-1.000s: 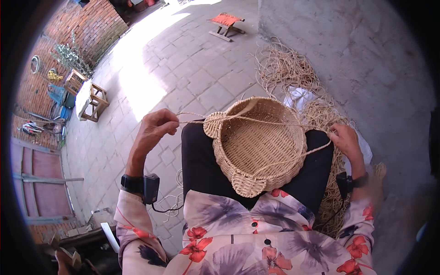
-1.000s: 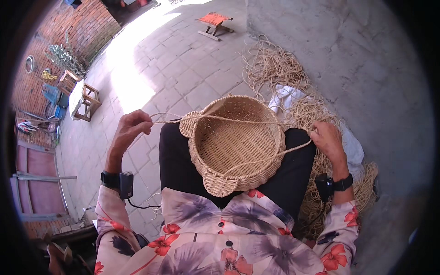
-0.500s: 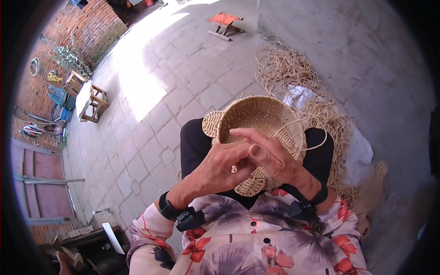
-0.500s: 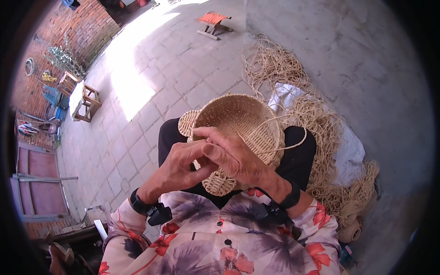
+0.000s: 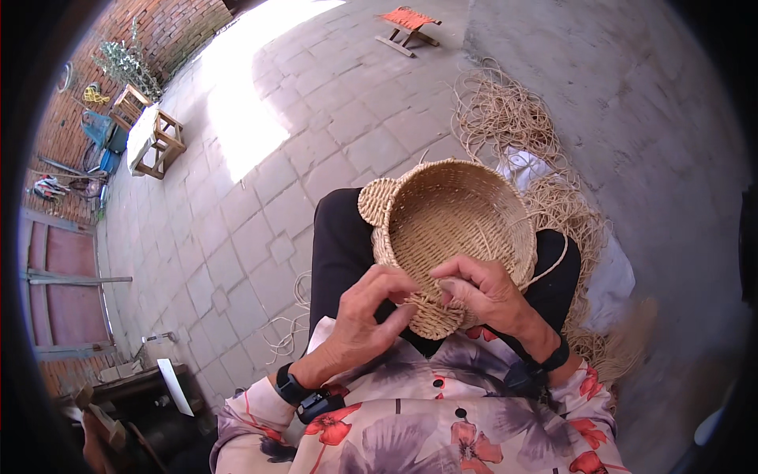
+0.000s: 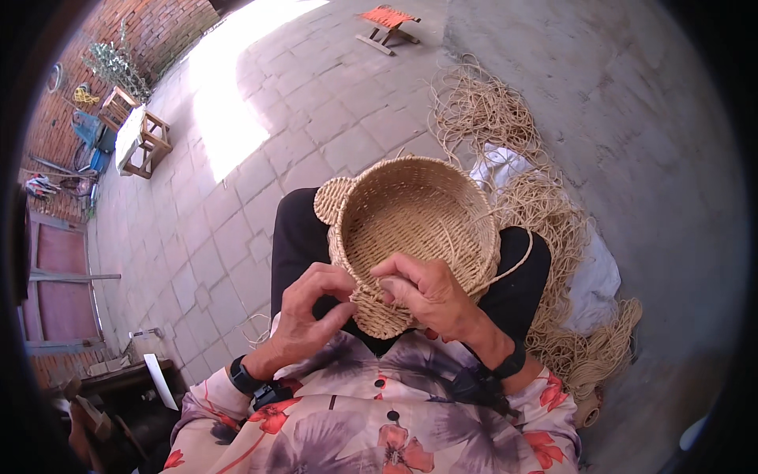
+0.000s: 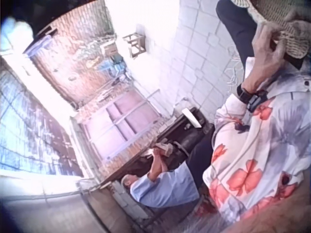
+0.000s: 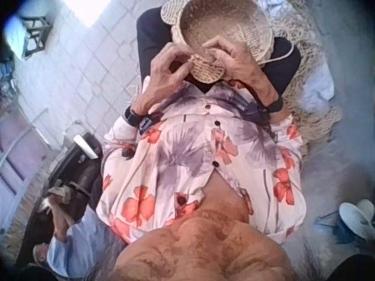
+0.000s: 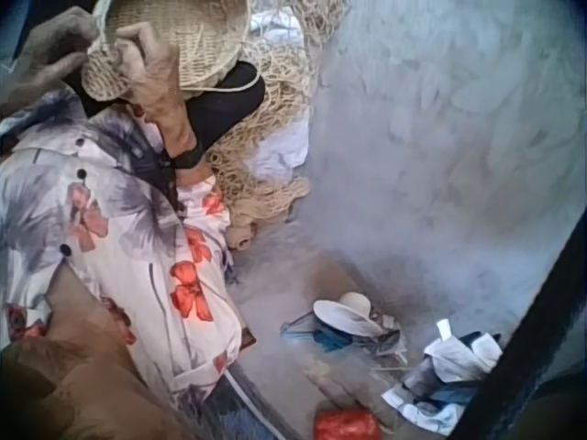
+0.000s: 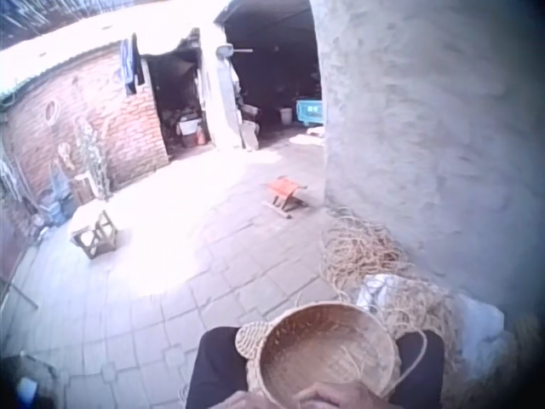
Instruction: Weaving a wicker or bamboo basket using flexible strands and trimming with scissors.
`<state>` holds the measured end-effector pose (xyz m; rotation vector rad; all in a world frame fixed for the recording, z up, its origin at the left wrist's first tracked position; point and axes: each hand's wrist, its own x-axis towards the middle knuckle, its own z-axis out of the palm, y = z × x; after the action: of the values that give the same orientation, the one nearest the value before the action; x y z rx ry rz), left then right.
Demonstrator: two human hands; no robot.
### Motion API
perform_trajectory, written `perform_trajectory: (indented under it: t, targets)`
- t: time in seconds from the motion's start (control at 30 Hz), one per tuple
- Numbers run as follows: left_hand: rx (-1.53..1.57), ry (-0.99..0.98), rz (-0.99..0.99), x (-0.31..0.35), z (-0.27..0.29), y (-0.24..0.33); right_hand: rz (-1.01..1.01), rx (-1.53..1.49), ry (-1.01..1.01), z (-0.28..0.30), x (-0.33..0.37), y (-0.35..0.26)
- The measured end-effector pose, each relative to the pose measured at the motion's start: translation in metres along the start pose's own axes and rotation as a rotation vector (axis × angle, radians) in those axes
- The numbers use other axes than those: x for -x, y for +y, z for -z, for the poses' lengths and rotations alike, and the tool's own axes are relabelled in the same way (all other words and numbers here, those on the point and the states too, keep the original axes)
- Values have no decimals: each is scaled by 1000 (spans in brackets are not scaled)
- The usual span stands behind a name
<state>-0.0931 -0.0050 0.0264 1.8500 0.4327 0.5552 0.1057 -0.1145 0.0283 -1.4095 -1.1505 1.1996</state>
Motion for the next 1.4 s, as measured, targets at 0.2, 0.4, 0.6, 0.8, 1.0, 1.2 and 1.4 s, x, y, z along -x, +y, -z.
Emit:
perform_trajectory:
  t: [0.2, 0.4, 0.6, 0.8, 1.0, 1.2, 1.4]
  targets:
    - [640, 38, 847, 30, 8, -10, 74, 324, 23, -16, -13, -3]
    - [930, 24, 949, 31, -6, -15, 331, 441, 44, -20, -25, 26]
    - [1351, 8, 893, 42, -20, -32, 402, 682, 94, -32, -17, 21]
    - [1388, 32, 891, 47, -25, -38, 464, 872, 30, -37, -10, 16]
    - [1283, 135, 883, 47, -27, -32, 312, 737, -24, -31, -16, 2]
    - [1205, 182, 882, 42, -26, -23, 162, 570, -247, -21, -50, -1]
    - [1178, 192, 878, 31, -26, -10, 71, 547, -232, -5, -53, -4]
